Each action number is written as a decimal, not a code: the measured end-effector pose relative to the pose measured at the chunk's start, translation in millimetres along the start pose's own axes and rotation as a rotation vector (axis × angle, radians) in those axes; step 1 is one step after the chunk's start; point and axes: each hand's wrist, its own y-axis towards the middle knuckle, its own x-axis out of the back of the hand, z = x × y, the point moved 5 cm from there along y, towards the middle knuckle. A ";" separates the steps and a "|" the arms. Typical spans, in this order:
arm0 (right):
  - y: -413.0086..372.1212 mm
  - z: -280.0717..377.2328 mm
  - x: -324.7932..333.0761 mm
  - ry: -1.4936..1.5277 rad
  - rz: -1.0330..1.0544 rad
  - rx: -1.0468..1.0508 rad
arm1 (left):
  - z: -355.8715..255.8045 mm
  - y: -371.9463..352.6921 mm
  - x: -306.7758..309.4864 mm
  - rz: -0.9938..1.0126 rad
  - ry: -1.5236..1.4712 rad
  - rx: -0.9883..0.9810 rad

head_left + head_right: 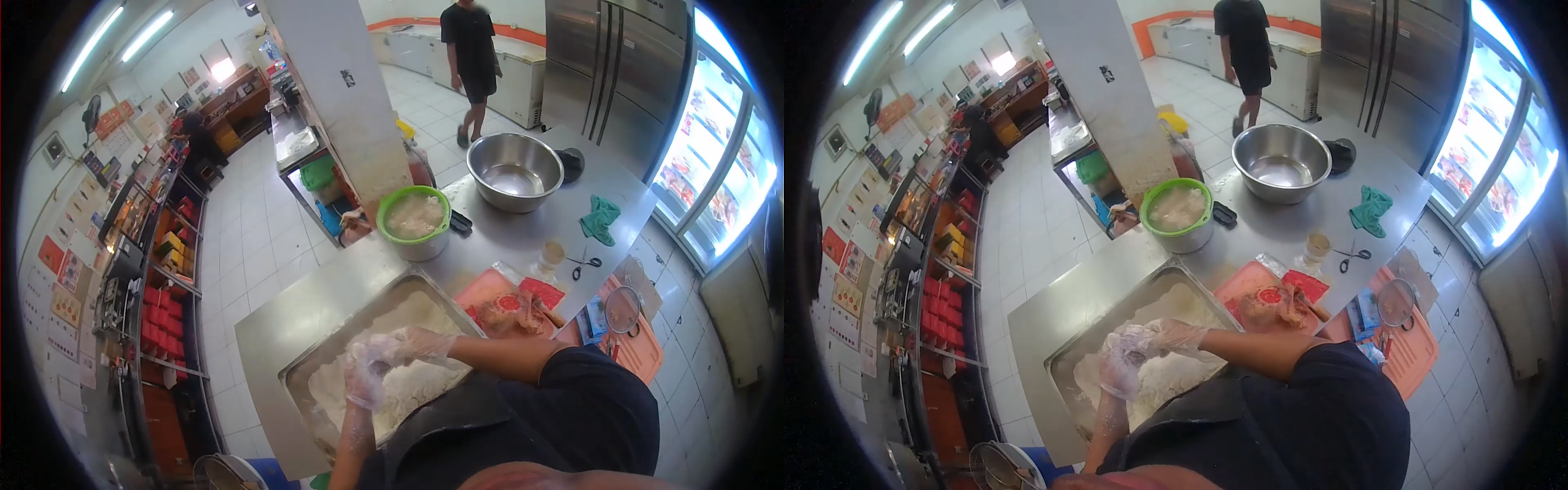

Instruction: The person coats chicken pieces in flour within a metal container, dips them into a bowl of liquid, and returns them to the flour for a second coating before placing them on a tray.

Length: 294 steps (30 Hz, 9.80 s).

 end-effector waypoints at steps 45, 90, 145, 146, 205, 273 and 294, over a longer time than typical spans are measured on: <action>79.4 178.8 181.6 -1.507 -0.579 0.119 | 109.5 -146.0 239.2 -0.401 1.557 -0.149; 146.2 155.0 276.3 -1.663 -0.500 -0.274 | 52.4 -148.9 141.3 -0.198 2.058 -0.181; -0.3 -122.4 -25.5 -1.391 0.089 -0.245 | 148.8 -30.9 210.5 0.079 1.887 0.582; 0.4 -118.4 -21.8 -1.388 0.141 -0.217 | 144.2 -26.5 202.1 0.019 1.929 0.507; -68.5 3.1 52.0 -0.464 -0.376 0.064 | 88.7 55.9 3.4 0.063 0.402 0.276; 2.6 -0.6 28.6 -0.727 -0.172 0.148 | 61.8 36.2 81.0 -0.014 0.296 -0.054; -0.6 -0.5 21.6 -0.708 -0.379 0.268 | 76.3 45.8 50.1 0.113 0.556 0.055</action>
